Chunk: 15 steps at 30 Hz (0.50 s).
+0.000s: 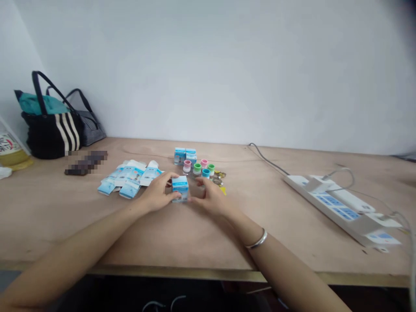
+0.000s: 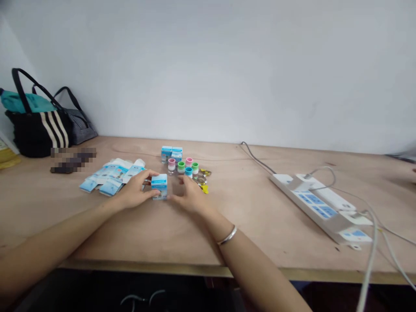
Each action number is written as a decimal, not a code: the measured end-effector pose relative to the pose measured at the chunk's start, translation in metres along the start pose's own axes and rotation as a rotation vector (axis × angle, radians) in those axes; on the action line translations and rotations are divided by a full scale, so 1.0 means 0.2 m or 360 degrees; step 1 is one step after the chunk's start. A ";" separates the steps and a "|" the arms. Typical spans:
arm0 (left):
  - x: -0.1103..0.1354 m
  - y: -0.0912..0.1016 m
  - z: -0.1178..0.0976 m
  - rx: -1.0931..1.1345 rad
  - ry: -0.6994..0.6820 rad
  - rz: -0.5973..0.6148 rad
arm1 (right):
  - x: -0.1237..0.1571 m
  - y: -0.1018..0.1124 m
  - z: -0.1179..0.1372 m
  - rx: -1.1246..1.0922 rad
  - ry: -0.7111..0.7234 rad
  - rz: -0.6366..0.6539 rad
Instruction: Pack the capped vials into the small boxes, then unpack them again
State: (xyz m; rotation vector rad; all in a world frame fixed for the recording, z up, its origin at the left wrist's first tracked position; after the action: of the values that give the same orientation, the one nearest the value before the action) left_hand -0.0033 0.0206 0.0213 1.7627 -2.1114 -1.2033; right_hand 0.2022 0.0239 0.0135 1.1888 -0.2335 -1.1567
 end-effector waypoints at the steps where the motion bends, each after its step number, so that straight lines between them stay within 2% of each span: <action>1: 0.01 -0.01 0.01 0.0017 -0.0026 -0.0017 | -0.02 0.01 0.01 -0.0090 0.0107 -0.0017; 6: 0.03 -0.02 0.03 0.0073 -0.0118 -0.0094 | -0.13 0.07 0.06 -0.0248 0.0589 -0.0042; 12: 0.05 -0.02 0.02 0.0064 -0.0044 -0.0120 | -0.20 0.11 0.10 -0.0132 0.0802 0.0026; 15: 0.06 -0.03 0.01 0.0144 -0.0011 -0.0107 | -0.22 0.12 0.11 -0.0105 0.0822 0.0012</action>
State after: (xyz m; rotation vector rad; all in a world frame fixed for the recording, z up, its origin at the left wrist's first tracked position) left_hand -0.0044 0.0114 0.0114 1.8841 -2.1594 -1.1484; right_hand 0.1812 0.0428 0.0601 1.3815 0.1912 -0.8093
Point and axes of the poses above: each hand's wrist, its own x-axis away from the middle knuckle, its own y-axis out of the back of the hand, z = x × y, the point moved 2 cm from there along -x, towards the middle knuckle, and after that the axes turned 8 degrees about y, right-handed, at the moved point
